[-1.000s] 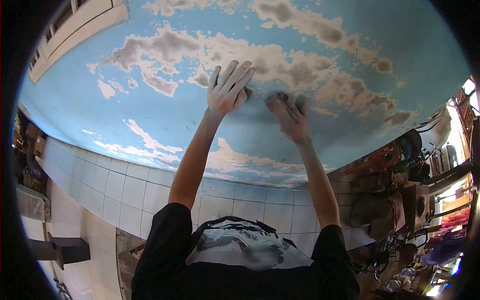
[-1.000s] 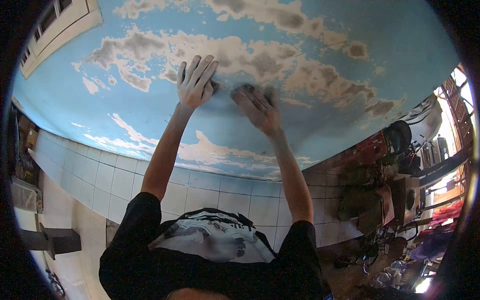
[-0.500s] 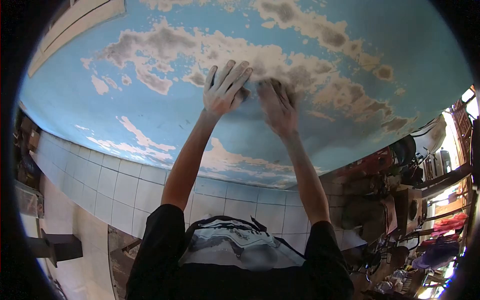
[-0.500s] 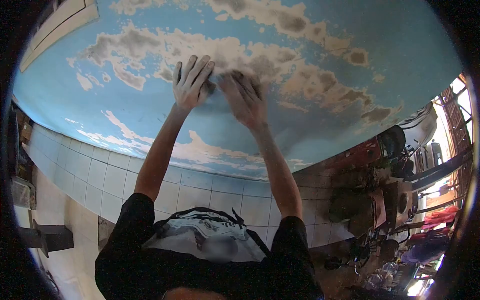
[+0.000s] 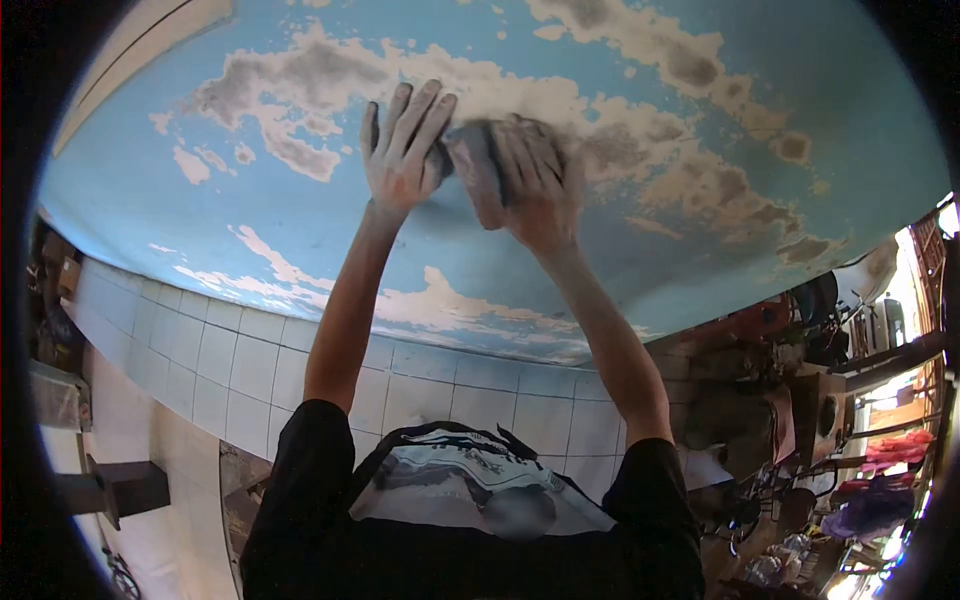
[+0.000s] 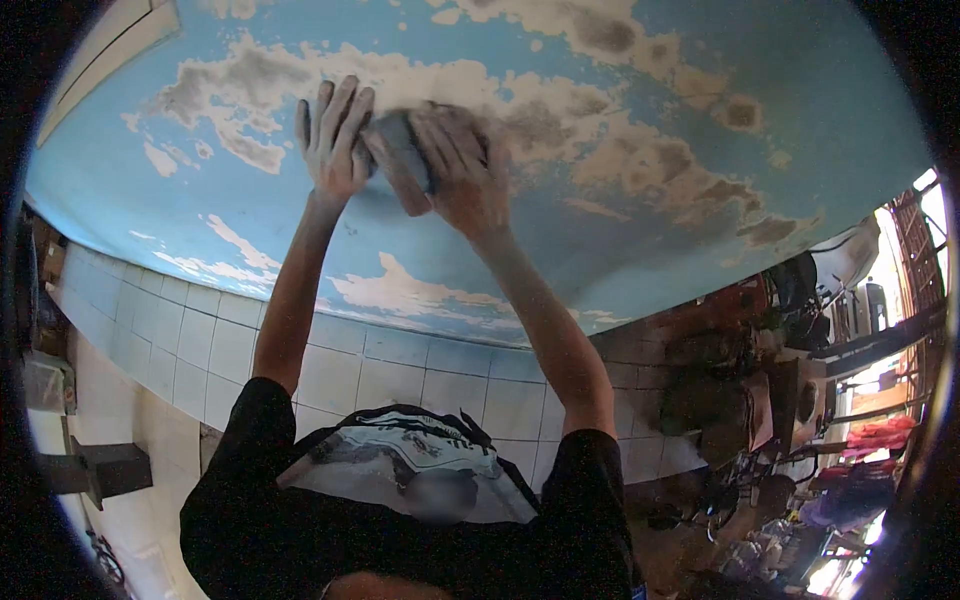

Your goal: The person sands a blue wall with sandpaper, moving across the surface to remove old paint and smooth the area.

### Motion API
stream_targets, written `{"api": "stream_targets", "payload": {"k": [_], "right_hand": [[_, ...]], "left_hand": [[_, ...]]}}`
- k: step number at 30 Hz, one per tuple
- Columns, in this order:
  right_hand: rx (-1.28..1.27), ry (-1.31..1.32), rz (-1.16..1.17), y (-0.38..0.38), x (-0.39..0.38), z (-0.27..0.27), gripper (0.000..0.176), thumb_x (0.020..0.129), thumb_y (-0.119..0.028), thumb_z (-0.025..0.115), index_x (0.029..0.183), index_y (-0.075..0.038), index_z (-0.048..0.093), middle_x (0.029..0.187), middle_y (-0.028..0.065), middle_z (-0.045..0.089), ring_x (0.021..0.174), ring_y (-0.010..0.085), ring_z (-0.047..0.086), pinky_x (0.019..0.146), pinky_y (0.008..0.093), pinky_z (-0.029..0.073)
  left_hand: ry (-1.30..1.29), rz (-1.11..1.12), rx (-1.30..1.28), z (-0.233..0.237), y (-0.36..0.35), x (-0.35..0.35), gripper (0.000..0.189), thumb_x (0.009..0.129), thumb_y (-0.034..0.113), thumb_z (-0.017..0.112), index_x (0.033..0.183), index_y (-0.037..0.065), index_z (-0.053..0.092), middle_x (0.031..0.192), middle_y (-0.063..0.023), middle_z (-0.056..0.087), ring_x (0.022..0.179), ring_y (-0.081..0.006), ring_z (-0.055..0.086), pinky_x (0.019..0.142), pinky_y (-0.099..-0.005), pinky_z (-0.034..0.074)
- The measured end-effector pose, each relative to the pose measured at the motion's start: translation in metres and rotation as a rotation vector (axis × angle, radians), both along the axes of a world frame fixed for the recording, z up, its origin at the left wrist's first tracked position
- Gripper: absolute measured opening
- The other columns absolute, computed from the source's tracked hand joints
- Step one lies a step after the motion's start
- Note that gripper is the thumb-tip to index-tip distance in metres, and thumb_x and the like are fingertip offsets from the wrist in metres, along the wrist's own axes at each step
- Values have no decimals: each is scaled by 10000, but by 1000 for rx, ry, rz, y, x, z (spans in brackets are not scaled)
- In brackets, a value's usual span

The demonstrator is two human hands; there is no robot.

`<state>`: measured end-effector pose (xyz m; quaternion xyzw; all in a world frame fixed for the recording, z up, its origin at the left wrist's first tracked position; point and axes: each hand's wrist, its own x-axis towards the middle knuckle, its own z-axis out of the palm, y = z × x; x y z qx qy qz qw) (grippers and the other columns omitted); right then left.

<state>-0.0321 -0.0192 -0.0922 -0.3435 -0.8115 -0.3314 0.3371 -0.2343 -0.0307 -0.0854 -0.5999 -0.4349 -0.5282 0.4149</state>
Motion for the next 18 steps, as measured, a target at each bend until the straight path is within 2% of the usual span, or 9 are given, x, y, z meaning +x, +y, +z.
{"api": "stream_targets", "payload": {"k": [2, 3, 6, 9, 10, 12, 14, 16, 18], "right_hand": [[171, -97, -51, 5, 4, -3, 465, 846, -323, 610, 1290, -198, 545, 1340, -23, 506, 1267, 159, 433, 1106, 424, 300], [49, -40, 69, 5, 22, -6, 524, 861, -338, 588, 1355, -203, 475, 1377, -30, 467, 1270, 169, 426, 1100, 424, 308], [26, 37, 13, 9, 97, -43, 556, 919, -425, 507, 1419, -219, 375, 1432, 1, 401, 1278, 249, 412, 1091, 435, 314], [-27, 608, -492, 1, 150, -75, 615, 996, -448, 289, 1463, -53, 237, 1526, 162, 190, 1409, 401, 115, 1147, 513, 43], [-35, 607, -502, -1, 149, -79, 615, 996, -448, 289, 1463, -53, 237, 1526, 162, 190, 1409, 401, 115, 1147, 513, 43], [63, 901, -285, 8, 132, -82, 633, 999, -397, 290, 1459, 24, 180, 1535, 207, 119, 1428, 373, -33, 1125, 525, -81], [78, 926, -259, 4, 96, -83, 635, 994, -363, 338, 1465, 23, 157, 1529, 230, 121, 1427, 380, -3, 1122, 538, -75], [-70, 504, -166, -17, 68, -64, 594, 992, -285, 392, 1455, 26, 187, 1513, 194, 216, 1420, 355, 135, 1143, 507, 34], [-12, 427, -169, -18, 66, -62, 576, 993, -289, 382, 1449, 20, 216, 1492, 199, 260, 1413, 351, 161, 1144, 514, 36]], "left_hand": [[-13, -46, -4, -1, 1, 2, 462, 854, 139, 365, 1242, 174, 613, 1318, -19, 557, 1270, -240, 467, 1094, -464, 226], [-6, -19, 16, -3, 4, 1, 472, 843, 128, 366, 1243, 176, 612, 1321, -17, 555, 1277, -241, 461, 1096, -463, 222], [3, 8, 38, -8, 9, -3, 508, 811, 97, 366, 1249, 182, 609, 1330, -12, 549, 1297, -234, 440, 1109, -463, 208], [-14, -7, 59, -9, 12, -2, 517, 802, 92, 369, 1250, 185, 608, 1332, -13, 547, 1308, -229, 430, 1118, -465, 201], [-20, -10, 54, -9, 11, -1, 512, 808, 94, 366, 1249, 186, 609, 1332, -12, 547, 1308, -225, 429, 1120, -465, 198], [-19, -18, 49, -10, 11, 0, 507, 814, 96, 364, 1248, 188, 609, 1332, -10, 547, 1308, -221, 429, 1122, -464, 195], [-26, -36, 60, -11, 12, -1, 503, 810, 96, 372, 1242, 189, 614, 1329, -10, 550, 1306, -221, 433, 1120, -466, 196], [-18, -43, 46, -10, 10, -2, 498, 816, 82, 380, 1245, 187, 610, 1327, -13, 552, 1303, -221, 436, 1116, -466, 205], [-11, -45, 37, -9, 5, -4, 494, 822, 69, 387, 1249, 185, 606, 1325, -16, 554, 1301, -221, 440, 1112, -465, 213]]}}
